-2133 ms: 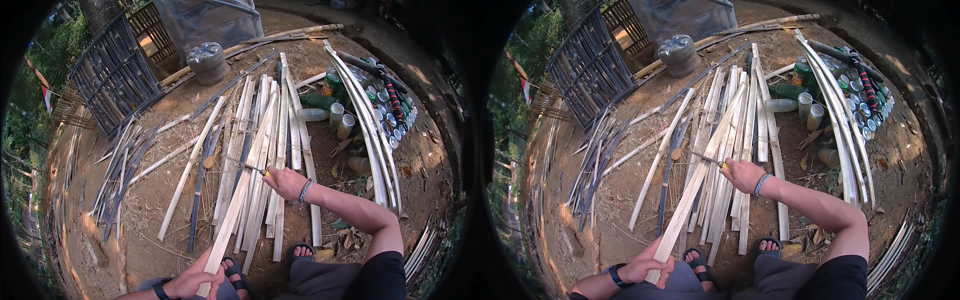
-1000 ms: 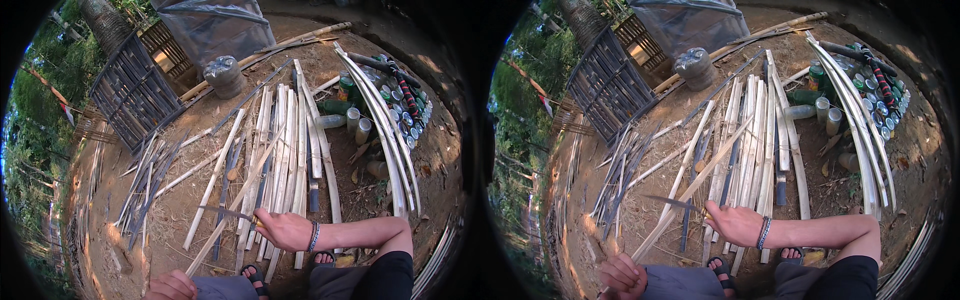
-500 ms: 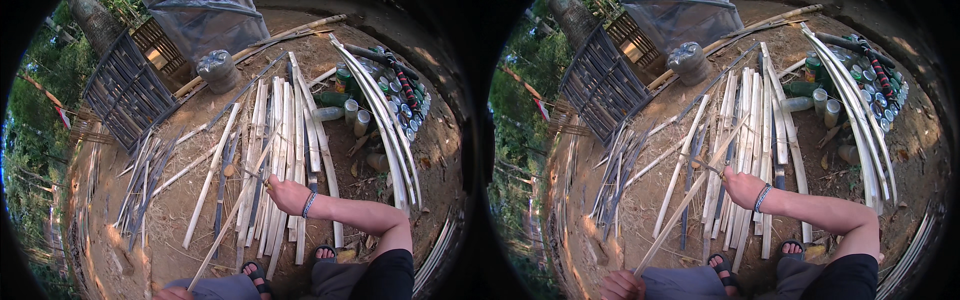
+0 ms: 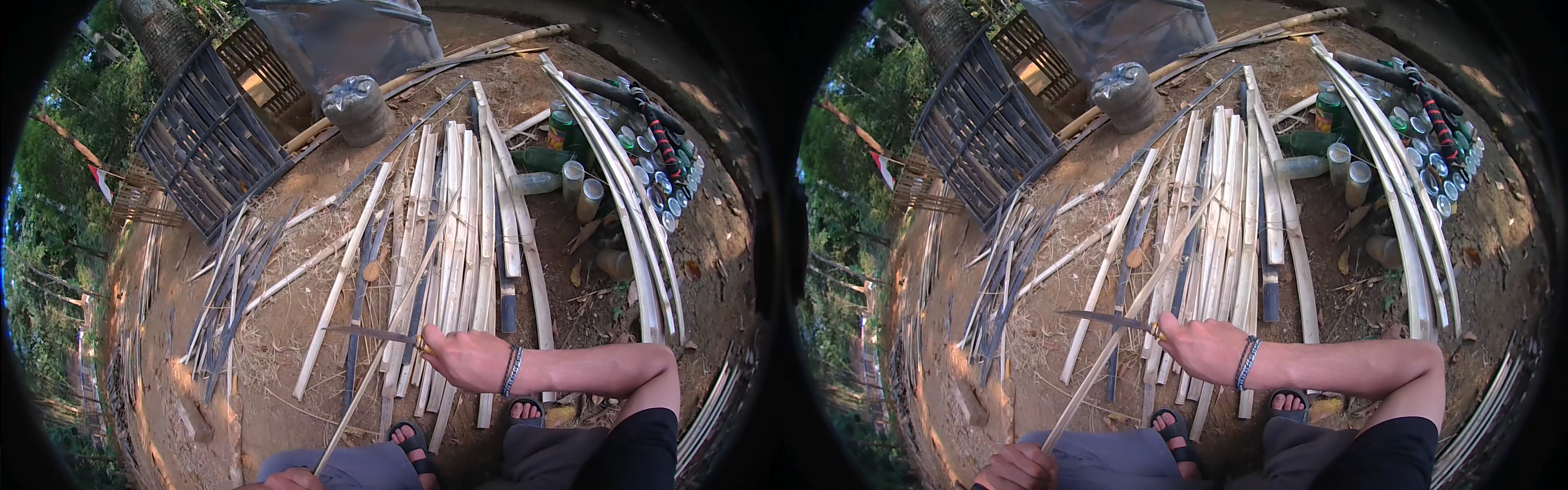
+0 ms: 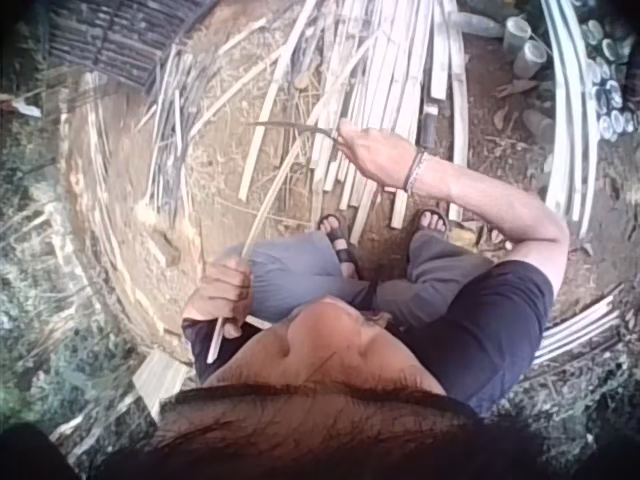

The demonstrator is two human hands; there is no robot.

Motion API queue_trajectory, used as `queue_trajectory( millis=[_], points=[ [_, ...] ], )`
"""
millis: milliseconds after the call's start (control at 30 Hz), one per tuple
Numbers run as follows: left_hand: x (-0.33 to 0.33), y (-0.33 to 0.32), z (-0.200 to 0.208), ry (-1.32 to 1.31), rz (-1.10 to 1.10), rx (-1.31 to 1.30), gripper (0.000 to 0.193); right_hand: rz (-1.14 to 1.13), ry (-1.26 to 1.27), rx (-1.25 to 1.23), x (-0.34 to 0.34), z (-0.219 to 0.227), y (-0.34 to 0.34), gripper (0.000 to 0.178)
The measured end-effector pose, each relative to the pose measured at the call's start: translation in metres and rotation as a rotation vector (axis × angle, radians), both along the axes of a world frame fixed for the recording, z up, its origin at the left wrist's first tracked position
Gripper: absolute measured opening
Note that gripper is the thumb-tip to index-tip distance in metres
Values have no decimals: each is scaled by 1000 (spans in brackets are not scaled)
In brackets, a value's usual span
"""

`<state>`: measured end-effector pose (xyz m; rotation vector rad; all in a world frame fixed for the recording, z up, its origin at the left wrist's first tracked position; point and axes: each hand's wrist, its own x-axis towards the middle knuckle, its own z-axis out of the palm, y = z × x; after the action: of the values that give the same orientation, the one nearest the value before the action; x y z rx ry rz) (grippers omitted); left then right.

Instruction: The person scrapes and shaves long strips of bamboo with a knife while sitting on the ground.

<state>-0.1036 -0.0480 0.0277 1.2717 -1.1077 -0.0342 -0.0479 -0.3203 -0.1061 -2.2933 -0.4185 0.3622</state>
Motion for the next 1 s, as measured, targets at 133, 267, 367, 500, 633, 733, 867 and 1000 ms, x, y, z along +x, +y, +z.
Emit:
queue_trajectory(
  millis=[133, 267, 367, 500, 633, 733, 867, 1000],
  points=[
    [-1, -8, 1, 1, -70, 4, 52, -246, -18, -107, 39, -65, -51, 25],
    [-9, -3, -2, 10, 79, -34, 53, -49, 63, 62, -2, -8, -11, 26],
    [-14, -11, -1, 56, 204, -111, 53, 8, -28, -20, 12, -11, -17, 26],
    [-5, -24, 8, 57, -33, -14, 53, -252, -60, -131, 57, -80, -72, 28],
    [-3, -14, 10, 26, -83, 33, 50, -52, -22, 27, 13, -4, -17, 28],
    [-5, -15, 0, -8, 83, -123, 47, -3, -87, -21, 26, -16, -17, 27],
    [-7, 1, -20, -40, 465, -198, 45, -50, -134, 43, 37, -19, -9, 29],
    [-15, 15, -15, 12, 571, -62, 53, 7, -143, 62, 14, 14, 9, 27]
  ],
)
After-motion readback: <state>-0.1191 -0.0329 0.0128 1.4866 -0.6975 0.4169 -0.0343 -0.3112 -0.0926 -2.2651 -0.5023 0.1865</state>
